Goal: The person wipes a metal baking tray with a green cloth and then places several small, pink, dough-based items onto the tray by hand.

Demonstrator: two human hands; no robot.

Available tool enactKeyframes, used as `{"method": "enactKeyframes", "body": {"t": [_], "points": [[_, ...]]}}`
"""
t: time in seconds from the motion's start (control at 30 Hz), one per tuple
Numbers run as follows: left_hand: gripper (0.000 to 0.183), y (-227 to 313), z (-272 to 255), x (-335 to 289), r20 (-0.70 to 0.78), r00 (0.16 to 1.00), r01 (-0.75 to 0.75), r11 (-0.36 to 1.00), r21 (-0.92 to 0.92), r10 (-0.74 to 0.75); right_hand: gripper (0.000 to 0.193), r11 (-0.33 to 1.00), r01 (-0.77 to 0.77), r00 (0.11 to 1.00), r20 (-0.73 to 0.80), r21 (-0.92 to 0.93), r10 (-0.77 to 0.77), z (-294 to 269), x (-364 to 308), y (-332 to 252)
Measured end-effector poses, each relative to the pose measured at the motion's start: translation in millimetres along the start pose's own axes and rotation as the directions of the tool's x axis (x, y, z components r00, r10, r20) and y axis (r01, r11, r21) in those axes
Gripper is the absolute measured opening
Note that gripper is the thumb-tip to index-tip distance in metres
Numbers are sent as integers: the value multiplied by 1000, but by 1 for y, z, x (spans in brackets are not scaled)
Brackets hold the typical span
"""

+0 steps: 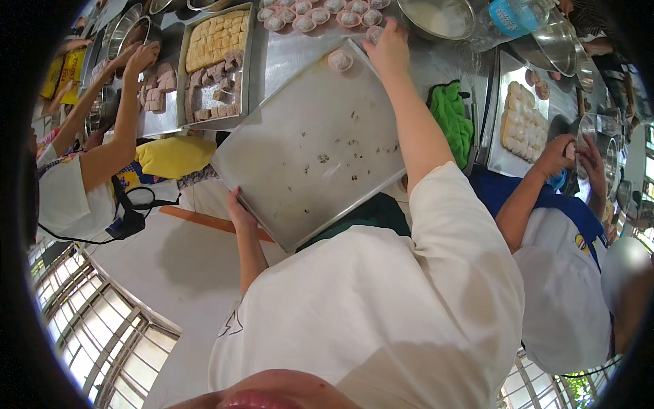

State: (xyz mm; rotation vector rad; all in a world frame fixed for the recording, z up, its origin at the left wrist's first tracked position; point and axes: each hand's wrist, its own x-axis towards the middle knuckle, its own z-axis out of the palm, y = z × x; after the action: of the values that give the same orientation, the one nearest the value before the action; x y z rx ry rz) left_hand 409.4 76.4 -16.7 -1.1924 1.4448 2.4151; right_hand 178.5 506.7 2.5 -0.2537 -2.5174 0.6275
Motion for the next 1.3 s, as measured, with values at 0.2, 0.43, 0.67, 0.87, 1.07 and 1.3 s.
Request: {"method": "enactKeyframes", "body": {"t": [0.2, 0.43, 0.67, 0.87, 1.07, 1.3], "points": [[33, -4, -2, -2, -58, 998, -39, 999, 24, 40, 58, 991, -7, 1000, 13, 135, 6, -12, -19, -10], [33, -13, -19, 9, 47, 999, -22, 998, -62, 25, 59, 977, -31, 978, 208, 212, -14, -42, -77, -44], [32, -12, -15, 8, 50, 999, -2, 996, -86, 6, 60, 984, 47, 970, 226, 174, -86, -41, -83, -51], [27, -13, -15, 1, -3, 994, -110, 988, -106, 110, 62, 979, 120, 991, 46, 164, -129, -26, -19, -28], [22, -13, -13, -3, -8, 990, -139, 989, -55, 139, 60, 991, 125, 990, 78, -45, -121, 8, 35, -19], [21, -10, -8, -11, -10, 990, -140, 989, -42, 140, 64, 984, 102, 991, 103, -145, -87, 30, 48, -8]]}}
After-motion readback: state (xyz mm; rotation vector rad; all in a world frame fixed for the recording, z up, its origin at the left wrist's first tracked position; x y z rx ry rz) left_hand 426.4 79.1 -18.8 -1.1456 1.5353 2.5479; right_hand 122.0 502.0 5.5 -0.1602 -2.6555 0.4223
